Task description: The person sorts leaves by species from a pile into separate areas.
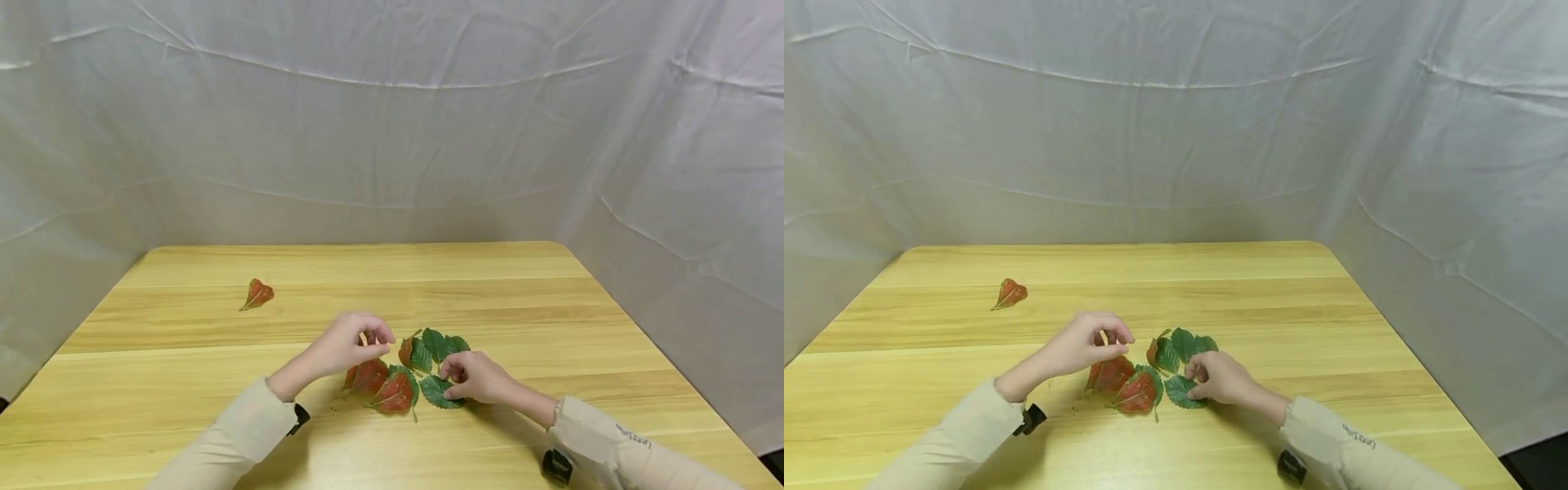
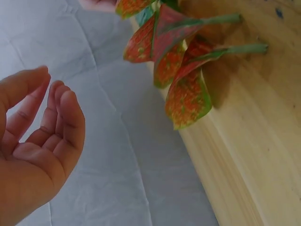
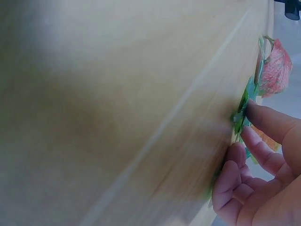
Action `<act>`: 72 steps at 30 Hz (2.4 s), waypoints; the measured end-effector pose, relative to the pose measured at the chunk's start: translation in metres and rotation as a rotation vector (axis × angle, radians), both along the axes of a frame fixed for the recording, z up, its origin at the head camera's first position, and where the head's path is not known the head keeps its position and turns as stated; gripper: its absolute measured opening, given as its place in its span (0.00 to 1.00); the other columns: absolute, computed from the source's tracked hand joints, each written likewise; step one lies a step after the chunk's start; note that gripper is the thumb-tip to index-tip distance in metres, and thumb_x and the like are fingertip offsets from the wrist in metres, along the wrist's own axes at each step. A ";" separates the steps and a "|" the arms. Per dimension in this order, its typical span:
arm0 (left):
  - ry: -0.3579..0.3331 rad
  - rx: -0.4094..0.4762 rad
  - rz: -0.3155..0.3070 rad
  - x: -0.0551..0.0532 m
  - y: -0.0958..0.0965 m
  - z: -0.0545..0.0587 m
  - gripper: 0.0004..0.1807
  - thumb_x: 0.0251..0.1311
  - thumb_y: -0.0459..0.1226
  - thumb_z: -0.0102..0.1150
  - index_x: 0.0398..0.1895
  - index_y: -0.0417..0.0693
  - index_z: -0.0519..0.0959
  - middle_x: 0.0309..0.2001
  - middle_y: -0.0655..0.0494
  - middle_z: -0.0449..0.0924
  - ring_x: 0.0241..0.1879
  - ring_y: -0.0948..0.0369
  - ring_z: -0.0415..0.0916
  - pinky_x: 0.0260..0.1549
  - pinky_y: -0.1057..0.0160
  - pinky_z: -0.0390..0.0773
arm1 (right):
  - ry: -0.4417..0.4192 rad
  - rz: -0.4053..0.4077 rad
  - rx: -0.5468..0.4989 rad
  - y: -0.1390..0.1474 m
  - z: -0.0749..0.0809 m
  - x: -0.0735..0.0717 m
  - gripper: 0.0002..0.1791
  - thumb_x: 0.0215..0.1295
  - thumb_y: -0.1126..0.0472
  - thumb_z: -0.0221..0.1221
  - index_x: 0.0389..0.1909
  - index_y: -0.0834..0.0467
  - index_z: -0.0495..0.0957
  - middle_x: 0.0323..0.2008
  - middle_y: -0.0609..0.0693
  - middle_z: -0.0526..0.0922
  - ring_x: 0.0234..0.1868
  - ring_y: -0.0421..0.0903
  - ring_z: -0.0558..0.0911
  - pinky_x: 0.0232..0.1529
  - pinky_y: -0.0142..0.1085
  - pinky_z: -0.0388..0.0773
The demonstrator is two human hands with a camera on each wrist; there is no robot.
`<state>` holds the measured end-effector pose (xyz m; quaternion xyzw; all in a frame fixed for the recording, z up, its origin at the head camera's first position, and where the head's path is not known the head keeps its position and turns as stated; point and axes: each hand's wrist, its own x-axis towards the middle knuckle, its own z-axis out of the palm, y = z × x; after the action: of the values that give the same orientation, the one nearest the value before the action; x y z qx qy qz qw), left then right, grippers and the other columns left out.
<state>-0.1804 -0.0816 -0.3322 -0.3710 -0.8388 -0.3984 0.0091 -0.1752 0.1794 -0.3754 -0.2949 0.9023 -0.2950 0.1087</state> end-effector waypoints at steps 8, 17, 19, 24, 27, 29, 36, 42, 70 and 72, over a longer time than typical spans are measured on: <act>-0.034 -0.093 -0.127 -0.002 0.005 -0.006 0.04 0.51 0.31 0.61 0.32 0.43 0.81 0.32 0.55 0.77 0.25 0.68 0.68 0.26 0.70 0.72 | -0.006 0.002 -0.003 0.001 -0.001 -0.001 0.10 0.46 0.65 0.67 0.29 0.59 0.76 0.21 0.42 0.69 0.23 0.37 0.66 0.25 0.31 0.66; -0.153 -0.180 -0.213 -0.006 0.010 -0.012 0.11 0.48 0.31 0.64 0.37 0.41 0.81 0.32 0.52 0.74 0.22 0.69 0.67 0.24 0.71 0.71 | -0.007 0.006 -0.007 0.001 -0.002 -0.001 0.10 0.46 0.65 0.67 0.29 0.59 0.76 0.20 0.42 0.69 0.22 0.37 0.66 0.25 0.31 0.66; -0.169 -0.201 -0.225 -0.007 0.011 -0.013 0.12 0.47 0.31 0.65 0.38 0.41 0.81 0.31 0.53 0.73 0.21 0.68 0.66 0.24 0.71 0.70 | -0.006 0.007 -0.010 0.001 -0.002 -0.002 0.10 0.46 0.65 0.67 0.29 0.59 0.76 0.20 0.42 0.69 0.22 0.37 0.66 0.25 0.31 0.66; -0.240 -0.237 -0.222 -0.011 0.012 -0.016 0.13 0.46 0.30 0.65 0.39 0.41 0.81 0.32 0.55 0.74 0.20 0.69 0.67 0.24 0.71 0.71 | -0.008 0.010 -0.016 0.001 -0.002 -0.002 0.10 0.46 0.64 0.67 0.29 0.59 0.76 0.20 0.41 0.69 0.22 0.36 0.66 0.25 0.31 0.66; -0.287 -0.236 -0.224 -0.015 0.012 -0.018 0.13 0.46 0.29 0.65 0.39 0.39 0.81 0.31 0.56 0.76 0.16 0.67 0.68 0.22 0.70 0.73 | -0.013 0.009 -0.013 0.001 -0.001 -0.002 0.10 0.46 0.64 0.67 0.29 0.59 0.76 0.20 0.42 0.69 0.22 0.36 0.66 0.25 0.31 0.66; -0.305 -0.232 -0.229 -0.017 0.011 -0.019 0.13 0.46 0.28 0.65 0.38 0.38 0.81 0.29 0.55 0.77 0.13 0.64 0.69 0.19 0.69 0.73 | -0.016 0.009 -0.013 0.001 0.000 -0.002 0.10 0.46 0.64 0.67 0.29 0.59 0.76 0.20 0.42 0.69 0.22 0.37 0.66 0.25 0.31 0.66; -0.325 -0.249 -0.219 -0.021 0.010 -0.023 0.11 0.47 0.27 0.63 0.37 0.38 0.81 0.30 0.53 0.80 0.10 0.60 0.68 0.14 0.68 0.72 | -0.008 0.009 -0.011 0.001 0.001 -0.001 0.10 0.46 0.64 0.67 0.29 0.59 0.75 0.20 0.42 0.69 0.22 0.37 0.65 0.25 0.31 0.66; -0.279 -0.304 -0.210 -0.021 0.011 -0.024 0.07 0.48 0.30 0.63 0.32 0.38 0.82 0.25 0.57 0.79 0.17 0.70 0.67 0.20 0.72 0.70 | -0.006 0.007 -0.007 0.001 0.000 0.000 0.11 0.46 0.65 0.66 0.31 0.60 0.76 0.21 0.42 0.70 0.24 0.38 0.67 0.26 0.31 0.68; -0.209 -0.360 -0.228 -0.018 0.021 -0.032 0.17 0.45 0.37 0.67 0.42 0.43 0.81 0.17 0.62 0.71 0.16 0.69 0.57 0.18 0.73 0.60 | -0.008 0.016 -0.029 0.002 0.002 0.001 0.14 0.43 0.73 0.65 0.33 0.61 0.75 0.28 0.48 0.74 0.30 0.43 0.73 0.31 0.34 0.72; -0.203 -0.364 -0.231 -0.018 0.021 -0.033 0.17 0.45 0.37 0.68 0.41 0.43 0.81 0.19 0.64 0.72 0.17 0.69 0.57 0.19 0.73 0.60 | -0.011 0.021 -0.039 0.002 0.001 0.001 0.14 0.43 0.74 0.64 0.33 0.61 0.75 0.28 0.47 0.74 0.30 0.43 0.72 0.30 0.33 0.72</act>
<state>-0.1987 -0.0607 -0.3651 -0.4182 -0.8452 -0.2745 -0.1881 -0.1744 0.1819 -0.3739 -0.3046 0.8927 -0.3129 0.1109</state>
